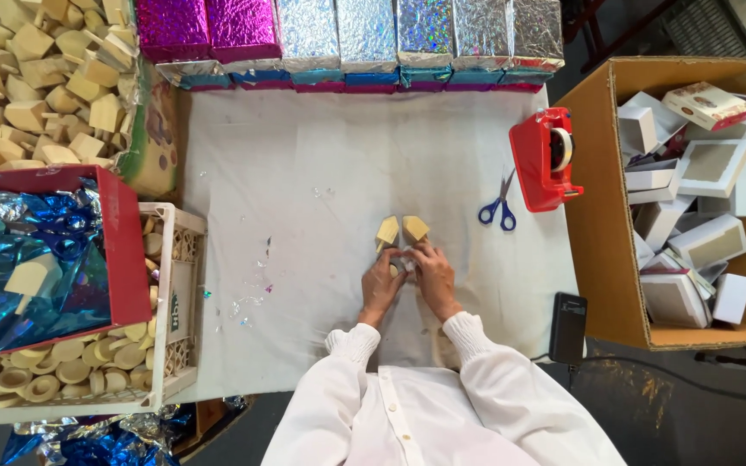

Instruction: The person wipes wooden soap bars with a white cloth and places them into a small white box. They then close the box and wipe the exterior with the cloth.

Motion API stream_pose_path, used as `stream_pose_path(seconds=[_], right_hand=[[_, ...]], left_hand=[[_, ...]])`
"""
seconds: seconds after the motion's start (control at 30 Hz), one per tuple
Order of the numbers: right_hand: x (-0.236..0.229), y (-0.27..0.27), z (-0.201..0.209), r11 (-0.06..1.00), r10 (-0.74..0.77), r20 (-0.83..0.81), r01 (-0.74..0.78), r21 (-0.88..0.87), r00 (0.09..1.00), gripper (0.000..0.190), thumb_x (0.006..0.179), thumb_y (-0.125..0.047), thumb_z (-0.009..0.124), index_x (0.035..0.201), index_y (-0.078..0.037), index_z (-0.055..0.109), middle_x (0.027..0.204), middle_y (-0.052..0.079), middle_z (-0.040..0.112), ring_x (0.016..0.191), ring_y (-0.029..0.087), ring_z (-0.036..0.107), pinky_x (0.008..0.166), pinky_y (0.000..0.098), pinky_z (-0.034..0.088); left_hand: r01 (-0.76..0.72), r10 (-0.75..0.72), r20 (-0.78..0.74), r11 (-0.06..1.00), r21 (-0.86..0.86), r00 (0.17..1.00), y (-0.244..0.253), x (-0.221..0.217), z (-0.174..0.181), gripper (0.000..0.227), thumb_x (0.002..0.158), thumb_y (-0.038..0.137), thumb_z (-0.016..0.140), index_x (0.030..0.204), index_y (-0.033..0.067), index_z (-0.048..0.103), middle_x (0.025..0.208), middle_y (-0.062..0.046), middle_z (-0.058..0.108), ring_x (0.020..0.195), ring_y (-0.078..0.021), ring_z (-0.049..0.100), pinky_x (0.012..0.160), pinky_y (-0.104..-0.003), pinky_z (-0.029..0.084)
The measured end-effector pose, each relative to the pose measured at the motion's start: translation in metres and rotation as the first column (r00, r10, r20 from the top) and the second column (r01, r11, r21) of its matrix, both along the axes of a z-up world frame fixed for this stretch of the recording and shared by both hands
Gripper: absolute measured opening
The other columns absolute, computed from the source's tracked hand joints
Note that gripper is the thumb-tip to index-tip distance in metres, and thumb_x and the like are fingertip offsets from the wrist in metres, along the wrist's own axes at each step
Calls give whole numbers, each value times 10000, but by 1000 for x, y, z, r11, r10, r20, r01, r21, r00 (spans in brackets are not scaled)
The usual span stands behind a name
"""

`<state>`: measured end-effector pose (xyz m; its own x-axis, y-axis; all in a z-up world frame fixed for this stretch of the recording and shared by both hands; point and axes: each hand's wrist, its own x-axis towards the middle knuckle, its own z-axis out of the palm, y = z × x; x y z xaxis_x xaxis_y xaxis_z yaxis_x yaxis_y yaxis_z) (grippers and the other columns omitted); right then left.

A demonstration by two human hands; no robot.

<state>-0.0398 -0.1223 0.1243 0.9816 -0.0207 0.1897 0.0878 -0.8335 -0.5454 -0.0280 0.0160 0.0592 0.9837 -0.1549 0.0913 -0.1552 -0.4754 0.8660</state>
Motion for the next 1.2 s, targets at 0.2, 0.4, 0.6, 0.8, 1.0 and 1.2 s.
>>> stream_pose_path(seconds=[0.2, 0.4, 0.6, 0.8, 1.0, 1.2], right_hand=[[-24, -13, -3, 989, 138, -35, -140, -56, 990, 505, 684, 74, 731, 1118, -183, 746, 1177, -2, 681, 1034, 284, 646, 809, 403, 559], [-3, -11, -3, 991, 103, -20, -104, -86, 995, 471, 726, 82, 718, 1126, -168, 725, 1185, 2, 681, 1034, 280, 647, 822, 400, 564], [11, 0, -11, 999, -39, 27, 38, 28, 999, 450, 739, 73, 682, 1109, -175, 743, 1156, 21, 696, 1035, 301, 659, 841, 413, 559], [5, -9, -23, 929, -216, 24, 198, 313, 976, 453, 800, 64, 663, 1189, -159, 729, 1202, 65, 687, 1087, 311, 682, 892, 416, 557], [-29, -1, -8, 975, 215, -40, -217, -48, 976, 492, 764, 39, 680, 1209, -172, 688, 1250, 70, 674, 1091, 321, 661, 796, 430, 553], [-23, -16, -13, 984, -150, 51, 145, 100, 987, 463, 770, 60, 664, 1173, -160, 720, 1245, 70, 672, 1107, 315, 664, 863, 420, 555]], left_hand=[[36, -36, -11, 999, -4, 999, 2, 1, 0, 526, 774, 116, 802, 1247, 158, 575, 1143, -9, 733, 968, -297, 698, 773, -410, 542], [19, -19, -4, 1000, 12, 1000, 0, 3, -3, 558, 765, 147, 832, 1263, 166, 582, 1156, -4, 727, 977, -283, 702, 779, -393, 552], [-28, 28, 1, 1000, -14, 1000, -5, 5, 17, 607, 731, 175, 854, 1269, 138, 576, 1184, -29, 689, 1041, -296, 678, 787, -405, 547], [-39, 39, -7, 999, 5, 999, 9, -4, 38, 539, 760, 142, 882, 1213, 136, 590, 1168, -91, 659, 1059, -335, 661, 815, -418, 544], [-147, 127, -86, 939, -310, 988, 6, -15, -18, 483, 864, -56, 622, 1278, 39, 392, 1186, -202, 553, 1061, -377, 672, 873, -451, 552], [31, -57, -134, 981, -190, 989, -8, -10, 12, 456, 965, 7, 637, 1339, 58, 381, 1243, -197, 633, 1108, -426, 648, 874, -492, 535]])
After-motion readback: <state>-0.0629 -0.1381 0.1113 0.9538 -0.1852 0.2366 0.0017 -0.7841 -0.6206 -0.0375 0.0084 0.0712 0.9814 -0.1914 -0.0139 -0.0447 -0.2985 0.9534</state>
